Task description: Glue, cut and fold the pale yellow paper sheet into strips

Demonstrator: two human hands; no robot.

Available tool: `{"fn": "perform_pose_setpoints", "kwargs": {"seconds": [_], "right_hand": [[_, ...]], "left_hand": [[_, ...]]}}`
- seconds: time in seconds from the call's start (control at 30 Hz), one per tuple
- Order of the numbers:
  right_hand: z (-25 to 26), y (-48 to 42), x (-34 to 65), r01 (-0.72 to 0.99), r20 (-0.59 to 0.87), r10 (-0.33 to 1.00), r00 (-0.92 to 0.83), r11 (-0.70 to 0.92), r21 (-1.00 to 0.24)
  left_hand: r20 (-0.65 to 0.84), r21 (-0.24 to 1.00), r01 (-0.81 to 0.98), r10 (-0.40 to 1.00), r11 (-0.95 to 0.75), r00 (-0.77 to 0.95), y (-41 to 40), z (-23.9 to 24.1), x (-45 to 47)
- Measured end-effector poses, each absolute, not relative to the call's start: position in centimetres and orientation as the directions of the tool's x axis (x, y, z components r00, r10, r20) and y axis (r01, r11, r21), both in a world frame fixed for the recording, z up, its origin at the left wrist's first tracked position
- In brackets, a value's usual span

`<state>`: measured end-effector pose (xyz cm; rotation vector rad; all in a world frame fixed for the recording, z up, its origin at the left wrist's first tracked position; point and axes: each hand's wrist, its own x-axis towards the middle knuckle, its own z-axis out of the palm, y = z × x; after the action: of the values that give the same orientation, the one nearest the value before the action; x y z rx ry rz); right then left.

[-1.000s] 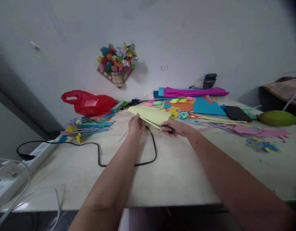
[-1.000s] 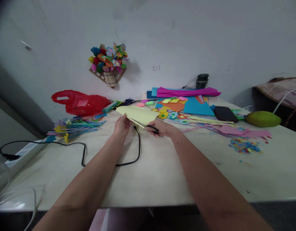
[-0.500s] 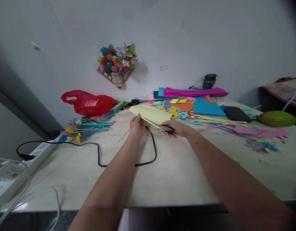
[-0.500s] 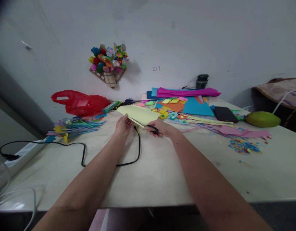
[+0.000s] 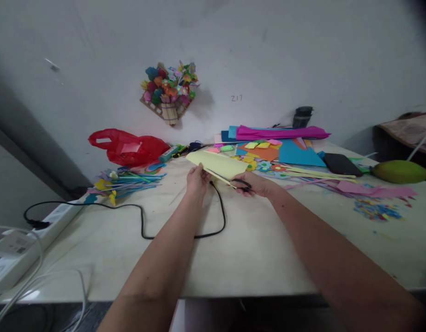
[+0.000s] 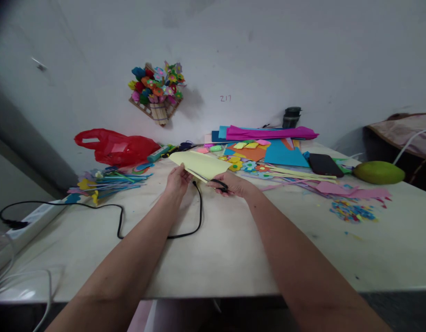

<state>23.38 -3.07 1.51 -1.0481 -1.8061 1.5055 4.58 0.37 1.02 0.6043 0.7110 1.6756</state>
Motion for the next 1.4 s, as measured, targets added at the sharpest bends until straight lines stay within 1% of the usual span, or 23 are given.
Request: {"fn": "perform_pose_setpoints", "kwargs": {"seconds": [0.3,0.5,0.73,1.17,1.4], "right_hand": [[1.21,-2.75,23.47,0.246,-0.034,0.848,-0.528,0.115,-0.962],[1.53,-2.97,23.44,0.246,-0.046,0.854,-0.519,0.098,-0.964],[1.47,-2.89,23.85,0.230,-0.043,0.834,-0.550,0.101,-0.968],[1.60,-3.18,23.93,0.256,-0.075,0.845,-0.530,0.074,-0.964],[1.81,-3.41,23.84,0.246,-0.067,0.855,-0.515,0.072,-0.967]], "left_hand": [[0.011,0.728,-0.668,0.977,-0.154,-0.213,0.34,1.19,4.57],[-0.018,0.730,-0.671,0.978,-0.129,-0.208,0.37,1.17,4.59],[-0.027,0.736,-0.663,0.973,-0.136,-0.229,0.36,1.46,4.05],[0.028,0.735,-0.656,0.975,-0.169,-0.219,0.19,1.25,4.32],[0.022,0.729,-0.664,0.976,-0.165,-0.219,0.17,1.28,4.38]]}}
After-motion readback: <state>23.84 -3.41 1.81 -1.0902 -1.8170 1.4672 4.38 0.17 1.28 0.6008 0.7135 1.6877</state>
